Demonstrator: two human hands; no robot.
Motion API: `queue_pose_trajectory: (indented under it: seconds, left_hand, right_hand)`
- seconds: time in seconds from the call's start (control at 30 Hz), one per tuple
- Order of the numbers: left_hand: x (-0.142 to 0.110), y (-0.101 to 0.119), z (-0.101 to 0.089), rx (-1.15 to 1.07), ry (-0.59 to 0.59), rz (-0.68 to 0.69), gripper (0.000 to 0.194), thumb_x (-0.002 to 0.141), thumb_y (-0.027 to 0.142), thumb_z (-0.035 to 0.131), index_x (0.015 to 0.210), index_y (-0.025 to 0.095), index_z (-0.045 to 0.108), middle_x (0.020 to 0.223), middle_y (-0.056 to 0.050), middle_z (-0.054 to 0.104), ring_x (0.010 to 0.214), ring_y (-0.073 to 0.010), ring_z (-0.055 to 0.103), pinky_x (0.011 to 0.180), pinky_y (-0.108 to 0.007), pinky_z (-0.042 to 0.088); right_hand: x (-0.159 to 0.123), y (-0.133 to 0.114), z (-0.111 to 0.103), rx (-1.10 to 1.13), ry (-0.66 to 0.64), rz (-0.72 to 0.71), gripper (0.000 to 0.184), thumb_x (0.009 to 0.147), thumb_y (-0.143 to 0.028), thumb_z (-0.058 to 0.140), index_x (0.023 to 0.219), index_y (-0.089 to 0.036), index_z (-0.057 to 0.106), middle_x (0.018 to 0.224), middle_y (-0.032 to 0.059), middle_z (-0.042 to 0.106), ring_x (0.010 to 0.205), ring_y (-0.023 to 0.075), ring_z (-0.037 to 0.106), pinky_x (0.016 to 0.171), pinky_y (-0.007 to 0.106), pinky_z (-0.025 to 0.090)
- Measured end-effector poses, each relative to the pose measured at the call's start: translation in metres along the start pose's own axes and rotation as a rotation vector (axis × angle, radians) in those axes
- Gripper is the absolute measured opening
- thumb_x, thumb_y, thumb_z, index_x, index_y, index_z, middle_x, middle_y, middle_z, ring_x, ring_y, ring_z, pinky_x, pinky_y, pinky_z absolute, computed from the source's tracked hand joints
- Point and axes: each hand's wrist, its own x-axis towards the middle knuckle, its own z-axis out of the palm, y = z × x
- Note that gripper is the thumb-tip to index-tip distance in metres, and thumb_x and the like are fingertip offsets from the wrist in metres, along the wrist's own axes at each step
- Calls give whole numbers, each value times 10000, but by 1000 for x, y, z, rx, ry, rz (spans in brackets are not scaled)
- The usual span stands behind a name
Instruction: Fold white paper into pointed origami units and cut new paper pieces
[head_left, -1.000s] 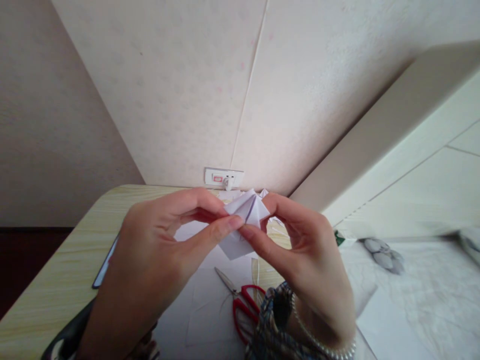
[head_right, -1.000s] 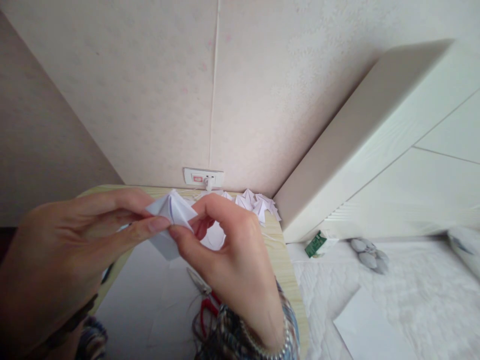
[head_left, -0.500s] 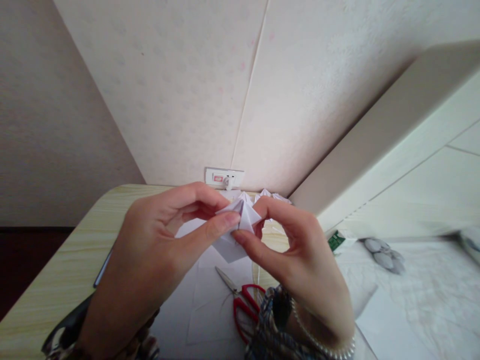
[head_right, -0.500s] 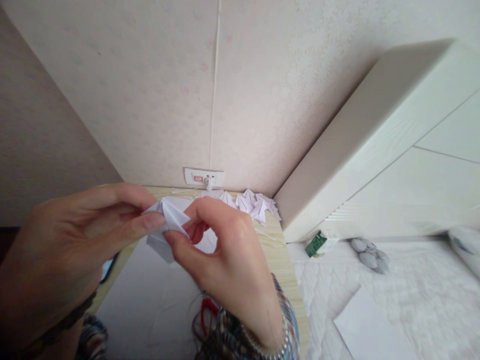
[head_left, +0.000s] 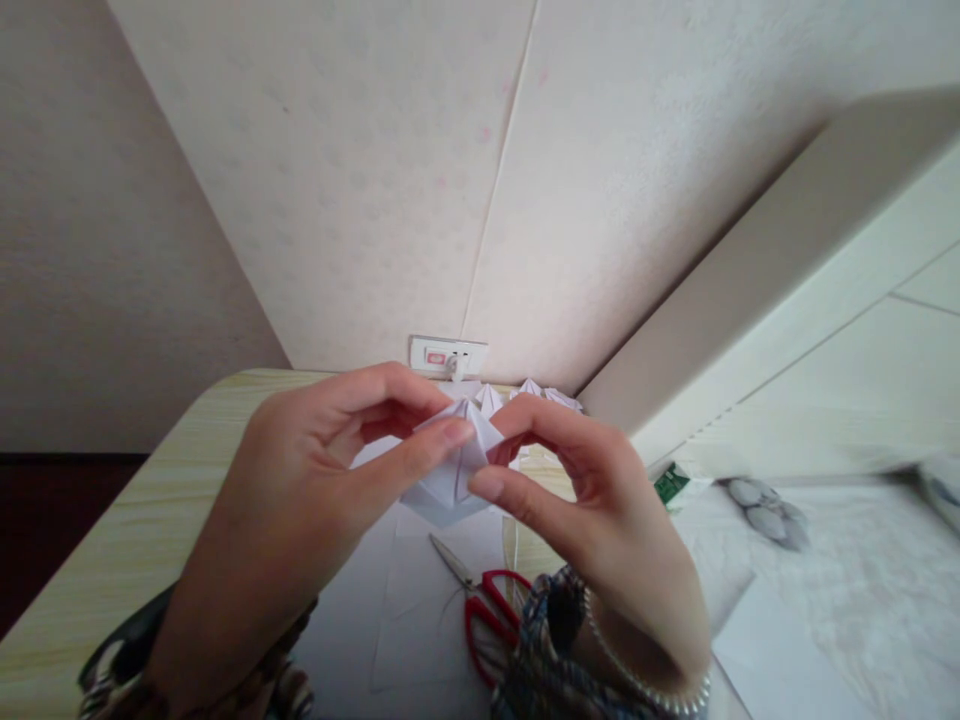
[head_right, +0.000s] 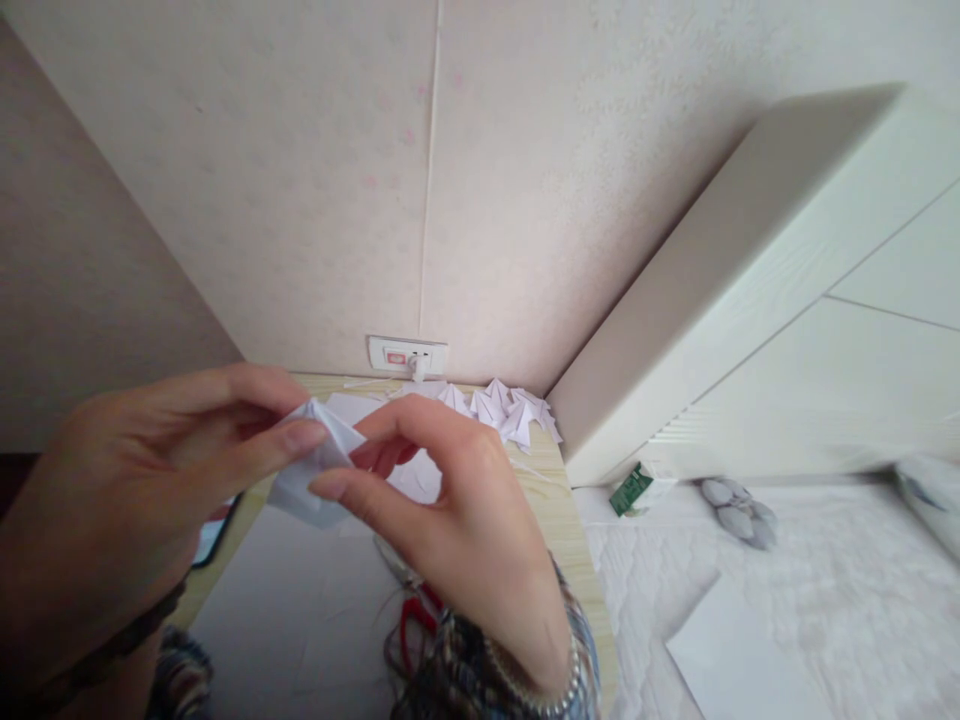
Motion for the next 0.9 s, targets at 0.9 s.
queue_pose_trajectory:
  seconds: [0.9]
  left_hand:
    - [0, -1, 3, -63, -18, 48, 215, 744, 133, 729, 571, 258, 704, 565, 123, 704, 560, -39, 673, 541, -44, 502]
  right_hand:
    - [0, -1, 2, 191, 71, 46, 131, 796, -172, 764, 732, -202, 654, 711, -39, 646, 707, 112, 571, 652, 251, 435]
